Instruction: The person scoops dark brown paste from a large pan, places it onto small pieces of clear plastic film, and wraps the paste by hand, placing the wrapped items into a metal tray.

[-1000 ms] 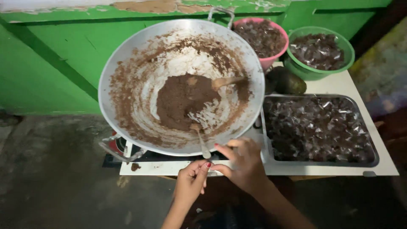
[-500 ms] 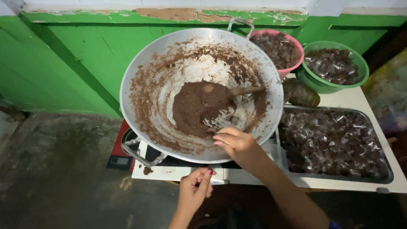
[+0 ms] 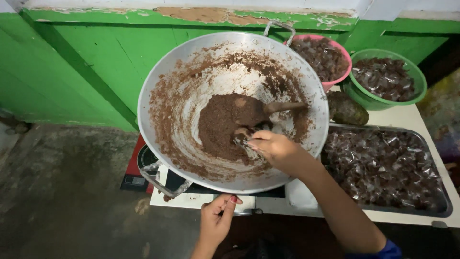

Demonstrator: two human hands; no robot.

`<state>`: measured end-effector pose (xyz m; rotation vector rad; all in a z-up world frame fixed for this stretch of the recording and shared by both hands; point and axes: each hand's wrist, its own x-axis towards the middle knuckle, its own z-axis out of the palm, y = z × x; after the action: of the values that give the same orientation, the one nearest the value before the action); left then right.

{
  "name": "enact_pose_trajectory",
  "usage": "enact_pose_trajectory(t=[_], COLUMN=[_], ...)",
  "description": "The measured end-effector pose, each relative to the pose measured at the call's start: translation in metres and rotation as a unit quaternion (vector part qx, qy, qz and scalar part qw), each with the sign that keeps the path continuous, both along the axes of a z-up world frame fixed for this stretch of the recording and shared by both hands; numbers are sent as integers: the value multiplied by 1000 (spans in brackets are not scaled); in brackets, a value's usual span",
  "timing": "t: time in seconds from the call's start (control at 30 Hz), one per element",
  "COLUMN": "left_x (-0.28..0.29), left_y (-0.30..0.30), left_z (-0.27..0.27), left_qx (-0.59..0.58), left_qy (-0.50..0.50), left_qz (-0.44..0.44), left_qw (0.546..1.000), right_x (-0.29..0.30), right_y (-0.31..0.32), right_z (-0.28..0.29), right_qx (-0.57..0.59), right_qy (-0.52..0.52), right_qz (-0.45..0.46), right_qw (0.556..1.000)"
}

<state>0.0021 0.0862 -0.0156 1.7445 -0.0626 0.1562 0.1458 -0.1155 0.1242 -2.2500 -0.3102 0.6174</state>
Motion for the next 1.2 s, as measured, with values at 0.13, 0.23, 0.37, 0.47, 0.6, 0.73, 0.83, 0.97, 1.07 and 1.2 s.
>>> enact_pose_trajectory(t=[0.13, 0.23, 0.37, 0.47, 0.6, 0.73, 0.83, 0.97, 1.07, 1.2], left_x=[2, 3, 5, 4, 0, -3, -4, -5, -6, -9], left_y=[-2, -3, -7, -11, -7, -4, -7, -9, -7, -8], left_z=[8, 5, 3, 6, 14, 7, 4, 7, 9, 8], left_qx=[-26, -13, -21, -46, -50, -59, -84, -87, -78, -109], left_qy=[2, 12, 20, 8, 1, 1, -13, 21, 48, 45], left_qz=[-15, -11, -13, -8, -10, -15, -2, -14, -29, -39], left_qw=[1000, 1000, 999, 999, 999, 998, 996, 996, 995, 992], right_x=[-6, -1, 25, 34, 13, 28, 27, 39, 57, 48], right_y=[23, 25, -1, -14, -5, -46, -56, -53, -44, -35], right_z=[35, 33, -47, -70, -9, -52, -56, -76, -103, -102], right_qx=[-68, -108, -94, -72, -94, 29, 64, 70, 61, -14], right_qy=[89, 104, -83, -240, -6, -257, -322, -372, -373, -294], right_qz=[-93, -47, 88, 207, 52, 151, 140, 160, 184, 174], right_qw=[989, 988, 988, 946, 994, 954, 934, 912, 907, 940])
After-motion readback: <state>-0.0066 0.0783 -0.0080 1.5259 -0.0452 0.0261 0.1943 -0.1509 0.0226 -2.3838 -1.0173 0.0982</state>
